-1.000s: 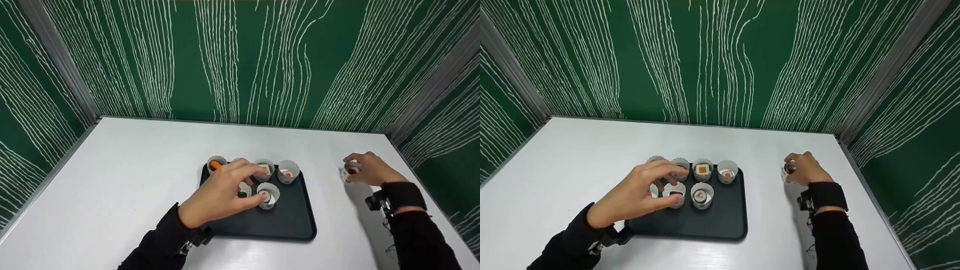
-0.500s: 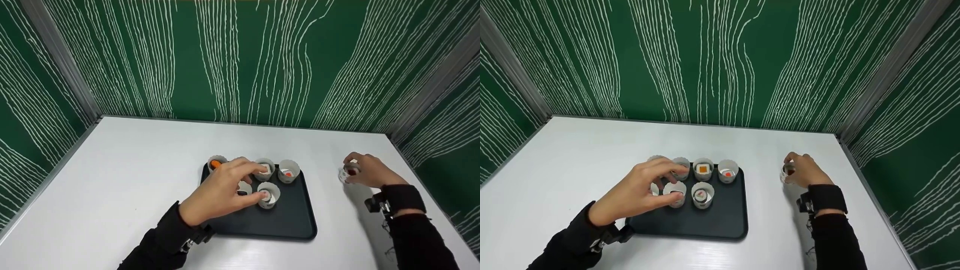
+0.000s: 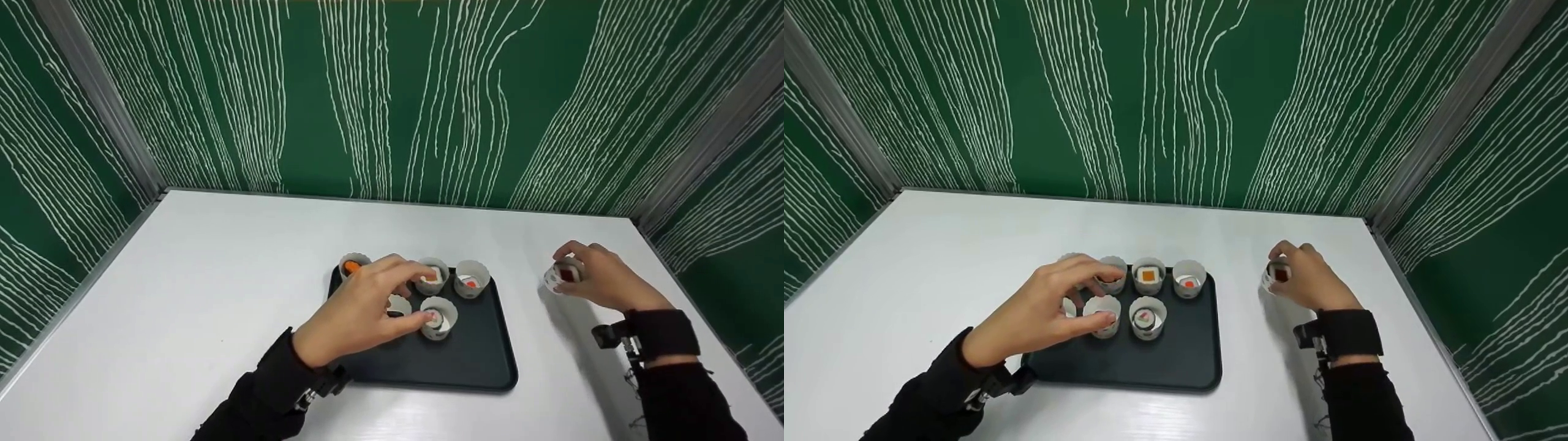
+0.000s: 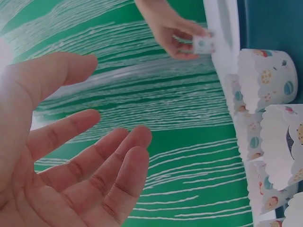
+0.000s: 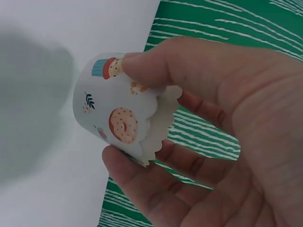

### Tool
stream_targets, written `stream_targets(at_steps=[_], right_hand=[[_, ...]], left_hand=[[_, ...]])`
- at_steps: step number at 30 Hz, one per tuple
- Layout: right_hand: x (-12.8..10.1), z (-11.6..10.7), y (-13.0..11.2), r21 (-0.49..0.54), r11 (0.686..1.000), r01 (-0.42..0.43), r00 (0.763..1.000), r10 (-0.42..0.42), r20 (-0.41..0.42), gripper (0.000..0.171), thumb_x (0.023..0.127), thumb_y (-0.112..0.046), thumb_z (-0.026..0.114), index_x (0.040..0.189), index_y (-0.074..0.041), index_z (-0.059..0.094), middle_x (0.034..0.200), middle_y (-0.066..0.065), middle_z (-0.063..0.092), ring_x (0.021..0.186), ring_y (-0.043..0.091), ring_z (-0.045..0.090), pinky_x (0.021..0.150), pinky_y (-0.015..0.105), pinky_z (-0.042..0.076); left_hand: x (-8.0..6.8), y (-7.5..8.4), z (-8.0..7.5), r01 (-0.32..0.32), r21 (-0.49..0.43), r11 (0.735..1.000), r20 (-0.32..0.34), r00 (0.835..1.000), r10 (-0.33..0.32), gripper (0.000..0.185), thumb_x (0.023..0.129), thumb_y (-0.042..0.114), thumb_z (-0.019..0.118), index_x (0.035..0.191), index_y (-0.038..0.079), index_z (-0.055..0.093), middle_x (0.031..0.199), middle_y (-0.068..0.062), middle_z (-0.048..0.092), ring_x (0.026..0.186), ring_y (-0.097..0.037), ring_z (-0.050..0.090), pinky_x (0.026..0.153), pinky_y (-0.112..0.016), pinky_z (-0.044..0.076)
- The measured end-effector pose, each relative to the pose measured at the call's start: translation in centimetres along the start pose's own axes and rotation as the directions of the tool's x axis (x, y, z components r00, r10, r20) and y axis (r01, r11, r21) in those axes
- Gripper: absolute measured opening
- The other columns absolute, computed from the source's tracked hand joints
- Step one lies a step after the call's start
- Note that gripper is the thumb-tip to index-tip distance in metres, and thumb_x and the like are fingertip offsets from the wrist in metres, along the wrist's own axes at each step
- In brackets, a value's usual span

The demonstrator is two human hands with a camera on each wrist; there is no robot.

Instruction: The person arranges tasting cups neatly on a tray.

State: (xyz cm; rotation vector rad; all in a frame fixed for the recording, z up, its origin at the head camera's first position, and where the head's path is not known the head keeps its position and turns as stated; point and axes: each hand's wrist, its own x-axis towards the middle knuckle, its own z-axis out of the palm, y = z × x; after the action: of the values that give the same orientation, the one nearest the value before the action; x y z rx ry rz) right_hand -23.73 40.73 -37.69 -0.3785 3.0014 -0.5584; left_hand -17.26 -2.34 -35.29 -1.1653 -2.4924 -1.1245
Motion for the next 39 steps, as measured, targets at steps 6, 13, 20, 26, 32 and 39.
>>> stream_targets(at_steps=[6, 13, 20, 26, 32, 39], right_hand=[[-0.8, -0.2, -2.2, 0.031, 1.0, 0.0, 1.0, 0.001, -0.017, 0.051, 0.094, -0.026, 0.084, 0.137, -0.013, 0.06, 0.119, 0.02, 0.061, 0.107, 0.034, 0.058, 0.089, 0.048, 0.048], [-1.7, -0.2, -5.2, 0.074, 0.995, 0.07, 0.992, -0.062, -0.107, 0.049, 0.091, -0.023, 0.087, 0.133, -0.014, 0.064, 0.115, 0.017, 0.062, 0.101, 0.03, 0.06, 0.083, 0.04, 0.05], [-2.4, 0.0, -7.8, 0.094, 0.982, 0.165, 0.976, -0.149, -0.157, 0.046, 0.092, -0.02, 0.087, 0.132, -0.013, 0.066, 0.117, 0.013, 0.063, 0.104, 0.025, 0.062, 0.086, 0.038, 0.06], [-2.9, 0.5, -10.2, 0.153, 0.964, 0.218, 0.968, -0.194, -0.16, 0.046, 0.092, -0.011, 0.086, 0.133, -0.014, 0.065, 0.119, 0.011, 0.062, 0.106, 0.022, 0.063, 0.09, 0.041, 0.064], [-3.4, 1.1, -12.1, 0.138, 0.952, 0.274, 0.951, -0.247, -0.186, 0.049, 0.09, -0.009, 0.087, 0.133, -0.019, 0.065, 0.122, 0.005, 0.064, 0.105, 0.017, 0.063, 0.083, 0.033, 0.064], [-4.1, 1.3, -13.9, 0.123, 0.945, 0.304, 0.943, -0.281, -0.179, 0.051, 0.09, -0.011, 0.088, 0.134, -0.023, 0.065, 0.123, 0.0, 0.063, 0.105, 0.012, 0.062, 0.082, 0.03, 0.061]], left_hand=[[0.0, 0.1, 0.0, 0.012, -0.012, 1.0, -0.007, 1.0, -0.012, 0.051, 0.095, 0.023, 0.084, 0.143, 0.016, 0.067, 0.128, -0.002, 0.071, 0.1, -0.015, 0.073, 0.082, -0.033, 0.062], [0.1, 0.0, 0.0, 0.007, 0.004, 1.0, -0.016, 1.0, -0.007, 0.053, 0.095, 0.023, 0.084, 0.144, 0.017, 0.066, 0.129, -0.002, 0.071, 0.103, -0.015, 0.072, 0.086, -0.026, 0.059], [0.0, 0.1, 0.0, 0.008, 0.006, 1.0, -0.019, 1.0, -0.008, 0.054, 0.095, 0.024, 0.084, 0.145, 0.017, 0.065, 0.129, -0.004, 0.07, 0.104, -0.015, 0.07, 0.086, -0.029, 0.059], [0.0, 0.1, 0.0, 0.011, 0.009, 1.0, -0.025, 1.0, -0.01, 0.054, 0.095, 0.023, 0.084, 0.145, 0.017, 0.065, 0.126, -0.004, 0.07, 0.105, -0.016, 0.07, 0.088, -0.031, 0.06], [0.1, 0.0, 0.2, 0.001, 0.002, 1.0, -0.034, 0.999, 0.0, 0.054, 0.094, 0.02, 0.084, 0.145, 0.015, 0.065, 0.126, -0.004, 0.07, 0.108, -0.017, 0.071, 0.095, -0.028, 0.059], [0.2, 0.0, 0.3, -0.006, -0.001, 1.0, -0.048, 0.999, 0.006, 0.055, 0.094, 0.018, 0.084, 0.145, 0.015, 0.065, 0.128, -0.005, 0.07, 0.109, -0.017, 0.071, 0.096, -0.029, 0.059]])
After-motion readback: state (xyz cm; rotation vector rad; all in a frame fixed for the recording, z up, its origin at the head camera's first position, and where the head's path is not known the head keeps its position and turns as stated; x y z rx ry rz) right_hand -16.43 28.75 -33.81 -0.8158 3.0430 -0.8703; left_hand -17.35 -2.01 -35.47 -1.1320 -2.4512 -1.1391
